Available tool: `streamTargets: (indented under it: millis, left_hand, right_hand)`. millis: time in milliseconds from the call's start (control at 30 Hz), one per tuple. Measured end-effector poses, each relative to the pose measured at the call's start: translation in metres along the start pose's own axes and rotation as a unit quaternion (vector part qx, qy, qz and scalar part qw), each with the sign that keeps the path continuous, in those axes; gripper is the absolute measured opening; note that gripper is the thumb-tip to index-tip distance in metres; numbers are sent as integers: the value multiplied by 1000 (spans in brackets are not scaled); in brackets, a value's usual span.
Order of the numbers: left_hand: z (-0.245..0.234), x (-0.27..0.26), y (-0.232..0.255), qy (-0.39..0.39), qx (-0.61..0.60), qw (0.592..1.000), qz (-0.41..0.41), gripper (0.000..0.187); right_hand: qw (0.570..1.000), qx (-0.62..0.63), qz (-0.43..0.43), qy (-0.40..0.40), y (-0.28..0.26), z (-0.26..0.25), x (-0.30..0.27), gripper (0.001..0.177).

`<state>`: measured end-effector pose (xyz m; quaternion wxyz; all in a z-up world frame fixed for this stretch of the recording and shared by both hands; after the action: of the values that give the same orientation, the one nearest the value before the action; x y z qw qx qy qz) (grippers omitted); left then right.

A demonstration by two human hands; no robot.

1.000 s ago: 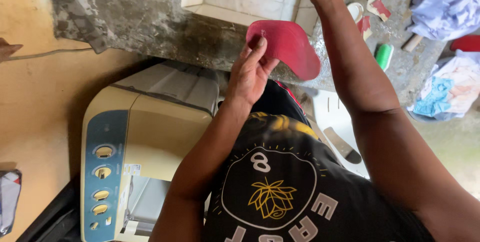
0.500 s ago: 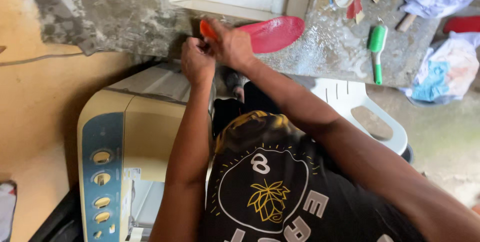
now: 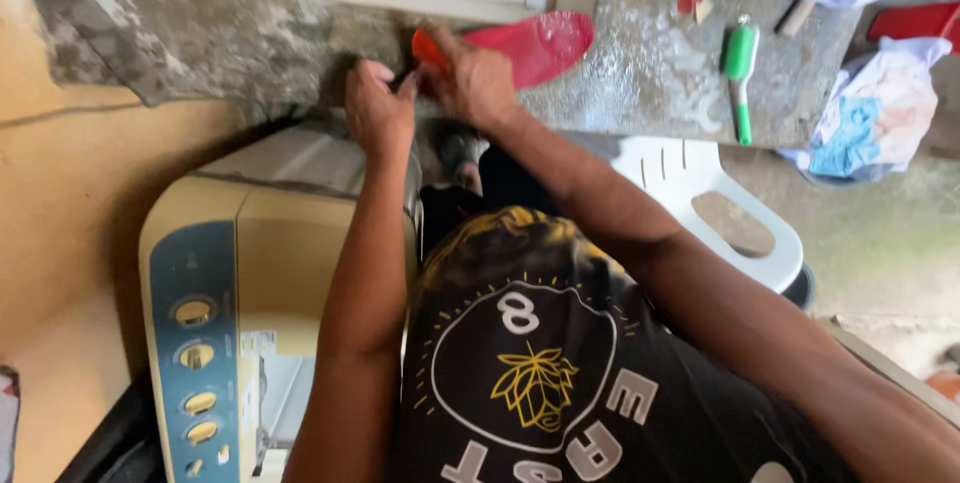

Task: The person washes two red insoles in a sink using a brush and water, then scrubs a pair of white and green sneakers with a brush and wipes them with a cloth.

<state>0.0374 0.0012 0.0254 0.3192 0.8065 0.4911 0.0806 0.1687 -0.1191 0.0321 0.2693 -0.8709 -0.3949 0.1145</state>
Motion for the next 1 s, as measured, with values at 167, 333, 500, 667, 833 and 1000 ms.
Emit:
streamTargets:
  millis: [167, 333, 500, 667, 833, 1000]
  left_hand:
    - [1, 3, 1, 65, -5, 995, 70, 53]
    - [0, 7, 5, 25, -5, 999, 34, 50]
    - [-5, 8, 10, 17, -1, 999, 28, 50]
    - [-1, -4, 25, 5, 5, 999, 41, 36]
    - [21, -14, 42, -54, -62, 996, 33, 40]
    - [13, 9, 9, -209, -208, 954, -52, 31]
  right_hand:
    - [991, -62, 81, 87, 103, -78, -17, 56]
    - [993, -60, 85, 46, 70, -43, -1, 59]
    - [996, -60, 63, 10, 85, -48, -12, 66]
    - [985, -56, 140, 83, 150, -147, -44, 51]
    - [966, 148, 144, 158, 122, -117, -44, 44]
    - [987, 125, 76, 71, 19, -55, -26, 58]
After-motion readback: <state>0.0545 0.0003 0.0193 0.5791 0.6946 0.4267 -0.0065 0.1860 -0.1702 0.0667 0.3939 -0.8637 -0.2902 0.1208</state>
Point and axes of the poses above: each hand's wrist, its own x-axis towards the middle knuckle, its own z-axis out of the palm, y = z × x, the point moved 3 cm from there along x, towards the middle knuckle, and after that the axes turned 3 degrees about y, right-handed, at the moved point
